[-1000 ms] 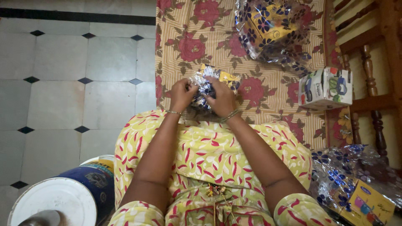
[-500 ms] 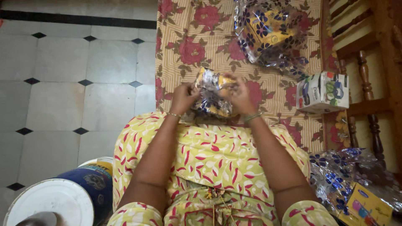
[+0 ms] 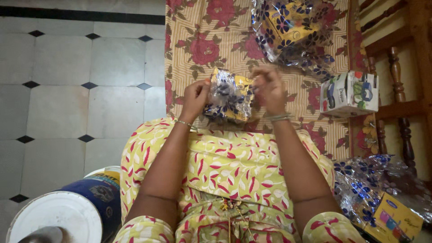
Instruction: The person wraps small boxes with patterned cellophane while seated on the floor. They fold the cellophane around each box, tuck the edges, and place the wrapped items aside on the bed. The process is repeated for several boxes.
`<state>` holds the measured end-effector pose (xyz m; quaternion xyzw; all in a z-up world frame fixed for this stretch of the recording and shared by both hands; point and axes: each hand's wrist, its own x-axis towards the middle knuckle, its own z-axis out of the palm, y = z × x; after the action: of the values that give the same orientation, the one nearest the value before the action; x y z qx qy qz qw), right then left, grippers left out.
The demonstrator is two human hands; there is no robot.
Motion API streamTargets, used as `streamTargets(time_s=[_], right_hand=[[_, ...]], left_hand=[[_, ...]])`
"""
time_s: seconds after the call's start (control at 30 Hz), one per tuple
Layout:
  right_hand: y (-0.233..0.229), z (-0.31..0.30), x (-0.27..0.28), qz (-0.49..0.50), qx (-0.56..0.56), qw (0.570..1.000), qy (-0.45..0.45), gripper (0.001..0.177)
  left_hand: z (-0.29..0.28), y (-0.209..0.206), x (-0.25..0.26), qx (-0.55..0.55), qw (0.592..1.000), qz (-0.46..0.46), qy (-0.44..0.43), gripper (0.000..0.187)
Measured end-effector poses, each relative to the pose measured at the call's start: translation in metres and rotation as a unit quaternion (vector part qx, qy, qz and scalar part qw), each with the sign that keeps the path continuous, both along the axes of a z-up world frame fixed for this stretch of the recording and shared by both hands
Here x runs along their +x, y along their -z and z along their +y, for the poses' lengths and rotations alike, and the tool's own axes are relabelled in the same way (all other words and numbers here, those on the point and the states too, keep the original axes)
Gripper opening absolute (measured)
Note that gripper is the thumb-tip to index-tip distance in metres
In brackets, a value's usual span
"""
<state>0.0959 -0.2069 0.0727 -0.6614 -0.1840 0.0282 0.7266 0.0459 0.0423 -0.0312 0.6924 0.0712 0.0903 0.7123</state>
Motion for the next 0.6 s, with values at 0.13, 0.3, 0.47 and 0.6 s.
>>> streamTargets(time_s=[0.13, 0.3, 0.47, 0.6], right_hand=[[0.018, 0.019, -0.021, -0.123, -0.189, 0.973, -0.053, 0.028], [0.071, -0.010, 0.018, 0.009, -0.118, 0.989, 0.092, 0.020], [0.101, -0.055, 0.057, 0.158, -0.251, 0.947, 0.123, 0.018], [0.066, -0.043, 0.041, -0.014, -0.199, 0.969, 0.146, 0.026]], left_hand=[[0.003, -0.017, -0.004, 0.041, 0.995, -0.058, 0.068, 0.035], [0.029, -0.025, -0.012, 0.169, 0.978, 0.038, 0.118, 0.038], [0.059, -0.016, -0.006, 0.373, 0.901, 0.136, 0.173, 0.028], [0.051, -0.022, -0.009, 0.095, 0.975, 0.091, 0.181, 0.036]])
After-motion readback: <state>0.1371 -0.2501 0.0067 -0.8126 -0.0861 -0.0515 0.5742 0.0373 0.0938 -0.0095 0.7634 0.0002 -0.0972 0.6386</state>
